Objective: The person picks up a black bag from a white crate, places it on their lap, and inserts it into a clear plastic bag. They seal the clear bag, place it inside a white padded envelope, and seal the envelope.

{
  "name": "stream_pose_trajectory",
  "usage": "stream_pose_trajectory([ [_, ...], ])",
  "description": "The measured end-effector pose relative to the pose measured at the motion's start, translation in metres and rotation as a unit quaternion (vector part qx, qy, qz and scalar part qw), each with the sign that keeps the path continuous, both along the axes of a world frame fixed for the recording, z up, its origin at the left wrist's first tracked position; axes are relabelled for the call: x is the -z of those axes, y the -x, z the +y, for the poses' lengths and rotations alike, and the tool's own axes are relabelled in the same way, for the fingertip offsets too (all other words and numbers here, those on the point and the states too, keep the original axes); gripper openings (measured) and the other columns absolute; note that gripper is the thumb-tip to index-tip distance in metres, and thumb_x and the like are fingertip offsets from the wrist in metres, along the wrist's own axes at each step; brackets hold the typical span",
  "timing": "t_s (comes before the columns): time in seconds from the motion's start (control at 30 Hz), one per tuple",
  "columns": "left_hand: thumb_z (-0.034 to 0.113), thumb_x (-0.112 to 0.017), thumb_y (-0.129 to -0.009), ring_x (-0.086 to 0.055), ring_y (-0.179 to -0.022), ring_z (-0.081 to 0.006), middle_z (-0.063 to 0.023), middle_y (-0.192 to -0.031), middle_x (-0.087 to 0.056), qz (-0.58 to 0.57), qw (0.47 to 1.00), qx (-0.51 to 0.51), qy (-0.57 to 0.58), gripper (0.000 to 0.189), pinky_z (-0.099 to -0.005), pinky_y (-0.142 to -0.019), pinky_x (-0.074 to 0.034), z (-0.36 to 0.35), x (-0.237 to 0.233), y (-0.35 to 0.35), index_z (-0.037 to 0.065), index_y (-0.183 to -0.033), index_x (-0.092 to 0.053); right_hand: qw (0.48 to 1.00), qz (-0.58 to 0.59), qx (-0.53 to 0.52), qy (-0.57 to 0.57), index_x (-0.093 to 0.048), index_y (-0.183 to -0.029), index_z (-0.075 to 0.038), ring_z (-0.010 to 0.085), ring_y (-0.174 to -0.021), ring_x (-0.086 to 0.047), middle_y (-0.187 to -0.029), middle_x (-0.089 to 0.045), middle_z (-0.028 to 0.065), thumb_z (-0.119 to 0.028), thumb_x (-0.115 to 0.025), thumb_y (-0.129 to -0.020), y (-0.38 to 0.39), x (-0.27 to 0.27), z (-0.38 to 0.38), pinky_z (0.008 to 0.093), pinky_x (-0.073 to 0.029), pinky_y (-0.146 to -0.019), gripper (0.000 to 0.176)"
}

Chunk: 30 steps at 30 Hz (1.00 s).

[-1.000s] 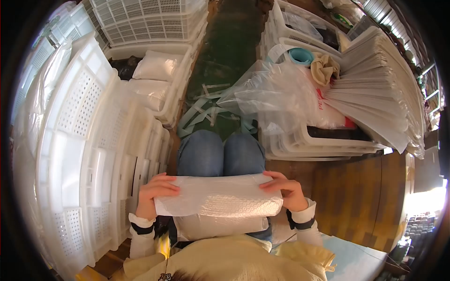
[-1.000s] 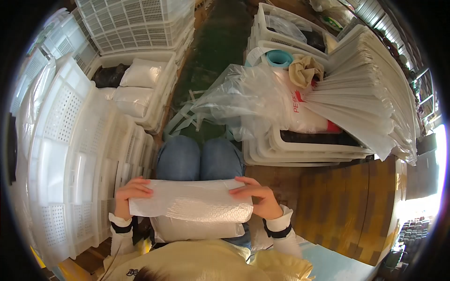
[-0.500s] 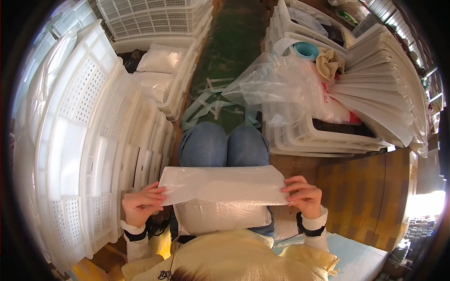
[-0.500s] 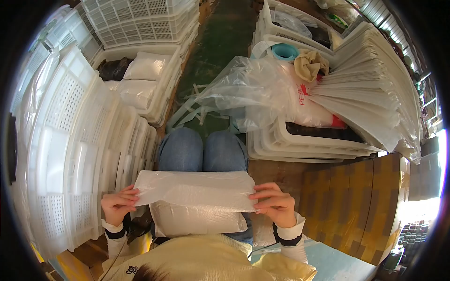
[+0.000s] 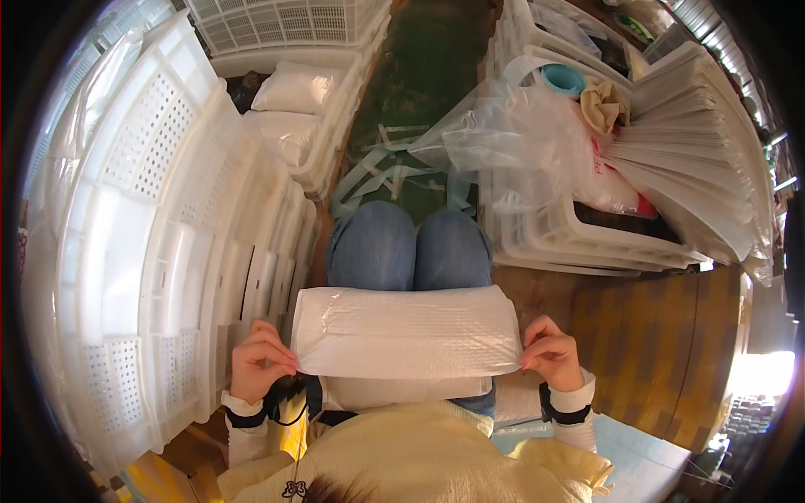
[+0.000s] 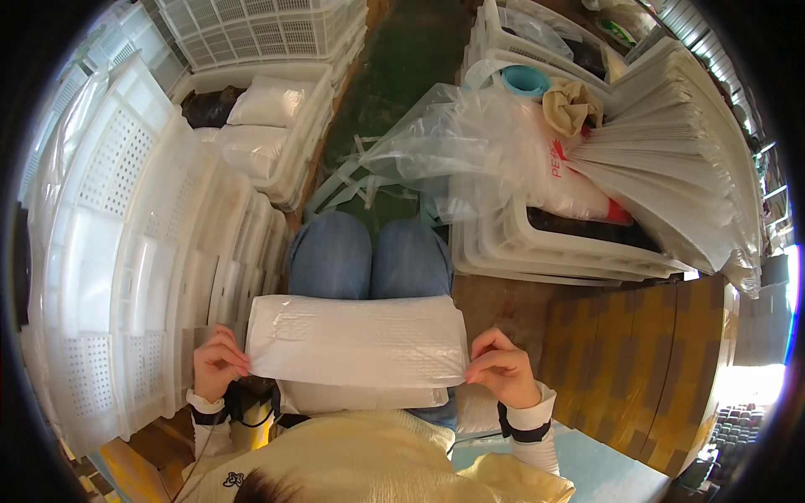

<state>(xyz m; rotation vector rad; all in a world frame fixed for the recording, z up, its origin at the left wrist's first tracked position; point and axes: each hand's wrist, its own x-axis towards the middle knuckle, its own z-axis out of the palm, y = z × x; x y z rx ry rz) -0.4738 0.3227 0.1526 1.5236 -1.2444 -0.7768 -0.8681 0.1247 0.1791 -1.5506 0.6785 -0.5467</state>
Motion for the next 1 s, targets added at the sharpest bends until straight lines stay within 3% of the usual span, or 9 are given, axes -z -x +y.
stream_pose_trajectory([
  [0.23, 0.001, -0.078, -0.053, -0.050, -0.083, -0.0197, -0.0012, -0.073, -0.063, -0.012, 0.998, 0.045, -0.037, 0.018, -0.0299, -0.074, -0.041, 0.005, 0.000, 0.003, 0.007, -0.069, -0.070, 0.998, 0.020, 0.000, -0.061, -0.067, -0.081, -0.004, 0.0148, -0.080, -0.048, -0.090, -0.046, 0.0044, 0.001, -0.070, -0.073, 0.006, 0.014, 0.002, 0.0260, -0.044, -0.069, 0.009],
  [0.43, 0.003, -0.078, -0.056, -0.053, -0.085, -0.0218, -0.0016, -0.073, -0.063, -0.095, 0.991, 0.086, -0.049, 0.017, -0.0313, -0.074, -0.044, 0.000, 0.008, 0.004, 0.007, -0.070, -0.068, 0.994, 0.099, -0.033, 0.018, -0.068, -0.079, -0.006, 0.0171, -0.086, -0.045, -0.088, -0.046, 0.0028, -0.004, -0.072, -0.071, 0.007, 0.028, -0.002, 0.0275, -0.040, -0.076, 0.010],
  [0.73, 0.002, -0.075, -0.060, -0.054, -0.082, -0.0247, -0.0038, -0.073, -0.061, -0.214, 0.974, 0.067, -0.036, 0.014, -0.0327, -0.073, -0.045, -0.010, 0.029, 0.020, 0.005, -0.071, -0.066, 0.984, 0.134, -0.025, 0.112, -0.068, -0.078, -0.008, 0.0195, -0.085, -0.046, -0.085, -0.049, 0.0033, -0.006, -0.073, -0.067, -0.006, 0.053, -0.005, 0.0281, -0.039, -0.073, 0.013],
  [0.87, 0.001, -0.073, -0.061, -0.055, -0.075, -0.0273, -0.0050, -0.072, -0.060, -0.233, 0.967, 0.002, -0.103, 0.012, -0.0328, -0.073, -0.045, 0.008, 0.017, 0.016, 0.005, -0.070, -0.067, 0.945, 0.213, 0.070, 0.237, -0.068, -0.084, -0.006, 0.0224, -0.084, -0.051, -0.086, -0.054, 0.0055, -0.011, -0.072, -0.070, 0.007, 0.031, -0.009, 0.0303, -0.042, -0.072, 0.015],
  [0.9, -0.002, -0.070, -0.063, -0.057, -0.074, -0.0289, -0.0075, -0.077, -0.062, -0.231, 0.966, -0.070, -0.095, 0.014, -0.0345, -0.075, -0.046, 0.007, -0.003, 0.025, 0.004, -0.075, -0.067, 0.935, 0.222, 0.113, 0.253, -0.068, -0.087, -0.006, 0.0231, -0.086, -0.052, -0.088, -0.056, 0.0064, -0.013, -0.071, -0.071, -0.004, 0.007, 0.002, 0.0309, -0.043, -0.073, 0.018],
  [0.93, -0.001, -0.069, -0.066, -0.057, -0.081, -0.0303, -0.0103, -0.086, -0.061, -0.236, 0.967, -0.072, -0.059, 0.017, -0.0363, -0.078, -0.045, 0.004, -0.015, 0.038, 0.003, -0.082, -0.066, 0.923, 0.232, 0.153, 0.267, -0.067, -0.091, -0.006, 0.0238, -0.088, -0.054, -0.090, -0.057, 0.0074, -0.015, -0.070, -0.072, -0.014, -0.005, 0.014, 0.0314, -0.045, -0.073, 0.021],
  [1.0, 0.001, -0.065, -0.072, -0.057, -0.096, -0.0330, -0.0158, -0.102, -0.061, -0.249, 0.965, -0.078, 0.023, 0.026, -0.0398, -0.085, -0.045, -0.015, -0.031, 0.068, 0.001, -0.098, -0.064, 0.896, 0.092, -0.075, 0.427, -0.063, -0.107, -0.006, 0.0270, -0.111, -0.050, -0.112, -0.057, 0.0090, -0.025, -0.066, -0.076, -0.045, -0.001, 0.026, 0.0367, -0.042, -0.089, 0.037],
])
